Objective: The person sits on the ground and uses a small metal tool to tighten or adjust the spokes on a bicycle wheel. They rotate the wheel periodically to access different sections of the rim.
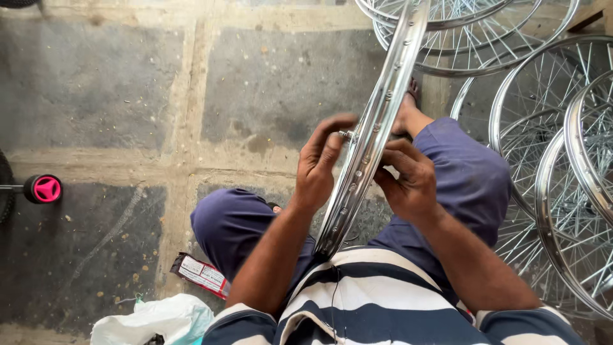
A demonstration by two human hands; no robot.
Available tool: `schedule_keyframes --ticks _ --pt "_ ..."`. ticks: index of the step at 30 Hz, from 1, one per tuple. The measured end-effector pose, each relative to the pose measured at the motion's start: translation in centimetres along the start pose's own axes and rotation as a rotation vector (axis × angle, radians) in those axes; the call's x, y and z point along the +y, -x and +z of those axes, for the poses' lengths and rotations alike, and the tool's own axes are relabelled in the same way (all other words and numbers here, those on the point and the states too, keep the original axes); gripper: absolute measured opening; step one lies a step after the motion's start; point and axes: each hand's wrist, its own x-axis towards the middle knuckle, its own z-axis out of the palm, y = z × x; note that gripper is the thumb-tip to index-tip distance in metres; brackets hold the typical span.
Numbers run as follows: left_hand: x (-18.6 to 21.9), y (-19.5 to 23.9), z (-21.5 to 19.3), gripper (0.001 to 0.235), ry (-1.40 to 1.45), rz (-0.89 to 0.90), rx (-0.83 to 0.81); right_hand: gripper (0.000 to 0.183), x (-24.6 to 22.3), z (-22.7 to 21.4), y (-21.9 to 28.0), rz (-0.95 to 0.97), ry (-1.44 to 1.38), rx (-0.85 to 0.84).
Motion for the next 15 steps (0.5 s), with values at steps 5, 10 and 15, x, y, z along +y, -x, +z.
schedule_keyframes --ticks 5,10,15 --pt "4.8 -3.3 2.1 0.106 -0.625 -0.006 -0.199 0.018 1.2 -1.0 -0.4 0.043 -0.114 -0.137" --pt "7.0 0.6 2.8 0.103 -0.443 -0.268 -0.144 0.024 4.3 -2.6 -2.3 0.104 -0.251 -0.047" --pt "5.5 4.4 2.4 0.103 -0.766 0.029 -0.165 0.031 8.2 -0.2 -1.0 0.335 -0.733 -0.089"
